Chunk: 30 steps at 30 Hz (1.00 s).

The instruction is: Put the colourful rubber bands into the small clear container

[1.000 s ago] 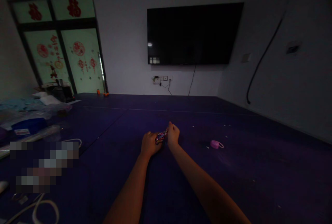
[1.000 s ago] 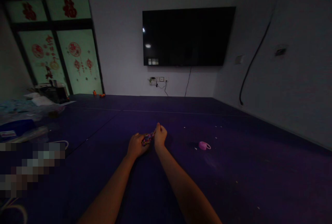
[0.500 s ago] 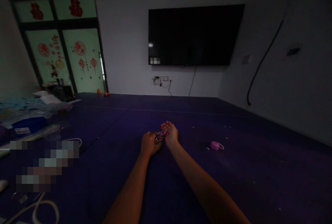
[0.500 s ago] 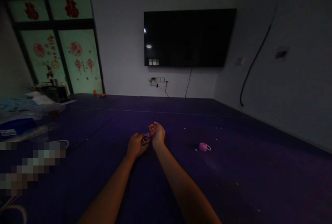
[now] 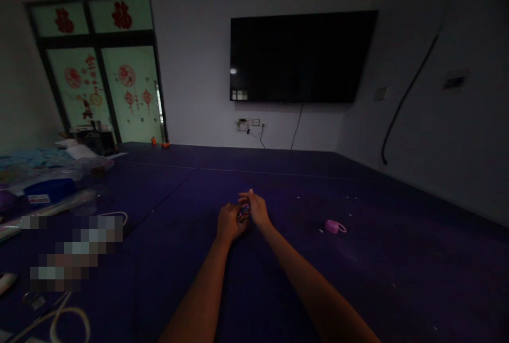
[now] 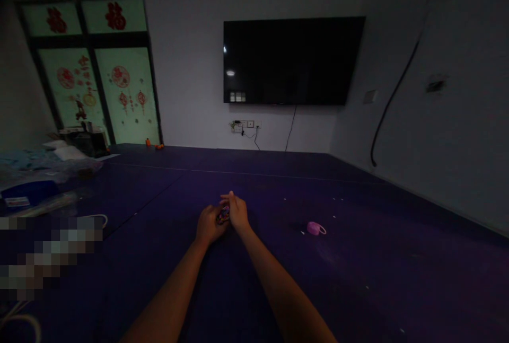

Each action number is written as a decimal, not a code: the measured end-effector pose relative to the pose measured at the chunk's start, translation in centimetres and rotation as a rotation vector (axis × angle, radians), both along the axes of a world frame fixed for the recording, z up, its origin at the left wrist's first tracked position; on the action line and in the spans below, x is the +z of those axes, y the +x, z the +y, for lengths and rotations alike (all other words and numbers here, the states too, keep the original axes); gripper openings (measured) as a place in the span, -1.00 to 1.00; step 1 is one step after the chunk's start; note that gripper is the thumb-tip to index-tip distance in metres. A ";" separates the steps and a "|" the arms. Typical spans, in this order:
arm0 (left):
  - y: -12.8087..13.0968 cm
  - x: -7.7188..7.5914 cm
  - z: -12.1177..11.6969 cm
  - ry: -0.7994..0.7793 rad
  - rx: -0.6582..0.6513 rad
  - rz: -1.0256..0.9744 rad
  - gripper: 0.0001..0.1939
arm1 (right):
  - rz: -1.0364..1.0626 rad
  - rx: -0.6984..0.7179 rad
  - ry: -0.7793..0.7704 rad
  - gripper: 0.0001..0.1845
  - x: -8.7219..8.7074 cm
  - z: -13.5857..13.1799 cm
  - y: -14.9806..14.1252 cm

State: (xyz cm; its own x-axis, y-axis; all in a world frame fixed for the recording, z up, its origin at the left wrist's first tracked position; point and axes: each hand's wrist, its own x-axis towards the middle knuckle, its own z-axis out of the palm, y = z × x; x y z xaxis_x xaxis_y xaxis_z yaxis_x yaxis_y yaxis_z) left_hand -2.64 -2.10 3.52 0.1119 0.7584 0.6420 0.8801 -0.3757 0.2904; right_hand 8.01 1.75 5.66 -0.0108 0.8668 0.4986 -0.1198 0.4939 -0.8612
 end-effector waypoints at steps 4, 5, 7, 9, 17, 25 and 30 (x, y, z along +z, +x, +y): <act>0.0 -0.1 0.0 0.000 -0.002 -0.020 -0.61 | -0.146 -0.056 0.093 -0.41 -0.5 0.1 0.2; 0.0 -0.1 0.0 0.003 -0.006 -0.029 -0.61 | -0.154 -0.052 0.103 -0.42 -0.5 0.1 0.2; -0.1 0.0 0.0 0.009 -0.010 -0.056 -0.63 | -0.118 -0.025 0.095 -0.42 -0.3 0.1 0.2; 0.0 0.0 0.1 0.007 -0.014 -0.113 -0.66 | -0.023 0.023 0.050 -0.40 0.1 0.1 0.0; 0.3 -0.2 0.5 -0.026 -0.041 -0.225 -0.77 | 0.277 0.239 -0.116 -0.24 1.9 0.4 0.1; 0.3 -0.3 0.6 -0.042 -0.093 -0.275 -0.75 | -0.060 0.152 0.025 -0.30 2.1 0.1 0.1; 0.2 -0.5 0.6 -0.052 -0.169 -0.311 -0.75 | -0.175 0.074 0.138 -0.42 2.1 -0.9 0.3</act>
